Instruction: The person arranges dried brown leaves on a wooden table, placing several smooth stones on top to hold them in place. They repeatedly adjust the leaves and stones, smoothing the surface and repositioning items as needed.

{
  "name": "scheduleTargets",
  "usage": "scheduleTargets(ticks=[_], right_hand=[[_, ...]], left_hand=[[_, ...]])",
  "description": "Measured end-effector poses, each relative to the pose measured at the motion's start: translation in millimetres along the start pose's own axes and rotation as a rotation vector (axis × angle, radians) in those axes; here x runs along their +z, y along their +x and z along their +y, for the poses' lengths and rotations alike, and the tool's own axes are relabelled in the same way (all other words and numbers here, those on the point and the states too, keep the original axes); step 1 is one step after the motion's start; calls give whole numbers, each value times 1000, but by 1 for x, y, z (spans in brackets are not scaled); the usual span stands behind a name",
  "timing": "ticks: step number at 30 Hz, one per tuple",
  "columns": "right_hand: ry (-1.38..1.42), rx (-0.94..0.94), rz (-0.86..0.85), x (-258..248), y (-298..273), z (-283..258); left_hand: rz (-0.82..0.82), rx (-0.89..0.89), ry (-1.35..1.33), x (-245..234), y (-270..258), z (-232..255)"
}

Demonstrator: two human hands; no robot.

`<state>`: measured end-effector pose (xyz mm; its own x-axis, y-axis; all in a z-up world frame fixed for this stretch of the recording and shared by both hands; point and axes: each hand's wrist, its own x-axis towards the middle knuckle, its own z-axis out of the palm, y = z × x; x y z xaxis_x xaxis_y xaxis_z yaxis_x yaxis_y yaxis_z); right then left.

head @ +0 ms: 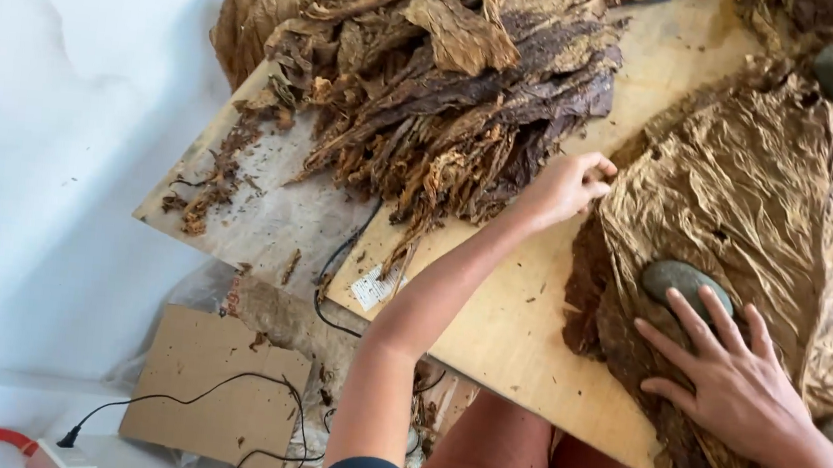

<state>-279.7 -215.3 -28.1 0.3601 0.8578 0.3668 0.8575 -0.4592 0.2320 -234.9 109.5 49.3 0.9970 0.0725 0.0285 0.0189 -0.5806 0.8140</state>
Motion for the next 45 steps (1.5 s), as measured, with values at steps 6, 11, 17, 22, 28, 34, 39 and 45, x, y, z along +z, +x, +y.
scheduleTargets(ticks=[6,11,17,22,28,34,39,45], right_hand=[[40,43,20,-3,2,-3],[57,46,14,-7,8,0],[122,63,34,-8,9,0],[165,67,14,-13,11,1],[211,81,-1,-13,11,1],[221,93,-101,-15,10,3],[230,100,-128,-13,6,2],[243,110,-114,-13,5,3]], left_hand=[[367,3,93,-105,53,3],[576,-197,664,-164,105,-68],[719,-548,155,-168,128,-64],[870,-733,53,-170,145,-108],[1054,-446,-567,-187,110,-74],[1066,387,-768,-203,100,-45],[832,361,-765,-106,56,51],[318,802,-702,21,16,96]])
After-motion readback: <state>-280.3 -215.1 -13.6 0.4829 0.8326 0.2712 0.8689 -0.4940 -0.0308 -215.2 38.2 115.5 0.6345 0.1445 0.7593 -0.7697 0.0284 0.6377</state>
